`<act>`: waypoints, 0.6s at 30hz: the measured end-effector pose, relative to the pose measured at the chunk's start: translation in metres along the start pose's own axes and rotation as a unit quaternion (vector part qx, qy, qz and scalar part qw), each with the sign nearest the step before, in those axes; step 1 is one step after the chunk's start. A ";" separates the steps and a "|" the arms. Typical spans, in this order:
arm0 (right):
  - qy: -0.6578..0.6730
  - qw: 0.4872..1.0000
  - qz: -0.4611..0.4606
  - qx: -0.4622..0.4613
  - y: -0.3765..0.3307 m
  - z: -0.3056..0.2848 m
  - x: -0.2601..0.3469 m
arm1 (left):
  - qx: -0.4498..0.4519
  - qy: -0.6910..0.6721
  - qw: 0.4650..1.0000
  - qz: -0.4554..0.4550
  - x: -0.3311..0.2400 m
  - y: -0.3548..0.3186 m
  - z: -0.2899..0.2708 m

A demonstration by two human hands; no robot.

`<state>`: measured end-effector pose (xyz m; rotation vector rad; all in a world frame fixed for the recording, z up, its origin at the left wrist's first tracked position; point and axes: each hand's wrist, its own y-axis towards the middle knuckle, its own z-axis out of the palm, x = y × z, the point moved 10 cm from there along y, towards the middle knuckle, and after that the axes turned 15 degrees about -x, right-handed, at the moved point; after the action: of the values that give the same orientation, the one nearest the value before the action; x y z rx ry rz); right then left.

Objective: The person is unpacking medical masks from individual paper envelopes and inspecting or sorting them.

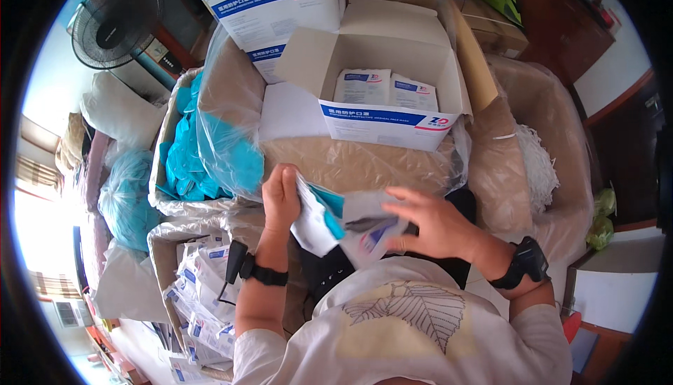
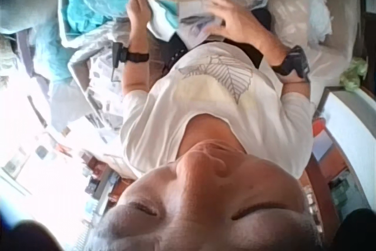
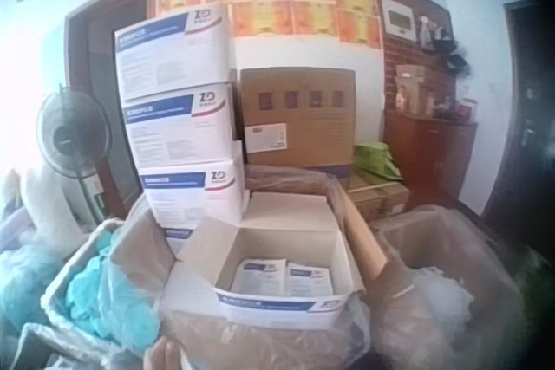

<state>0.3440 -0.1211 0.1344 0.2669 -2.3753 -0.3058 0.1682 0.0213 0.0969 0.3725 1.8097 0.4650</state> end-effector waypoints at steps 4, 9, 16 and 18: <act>0.102 0.992 0.060 -0.030 0.035 0.010 0.003 | 0.016 0.001 1.000 0.004 -0.020 -0.005 0.017; 0.094 0.991 0.093 0.031 0.041 0.059 -0.007 | 0.017 -0.014 0.998 -0.050 -0.006 -0.010 0.018; 0.068 0.991 0.106 0.040 0.031 0.092 -0.009 | 0.025 0.093 0.990 -0.104 0.014 -0.040 0.010; 0.073 0.995 0.073 -0.012 0.037 0.085 -0.019 | 0.009 0.104 0.989 -0.109 0.017 -0.045 0.002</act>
<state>0.2959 -0.0682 0.0728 0.1004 -2.2318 -0.2364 0.1645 -0.0094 0.0607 0.1394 2.0310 0.3440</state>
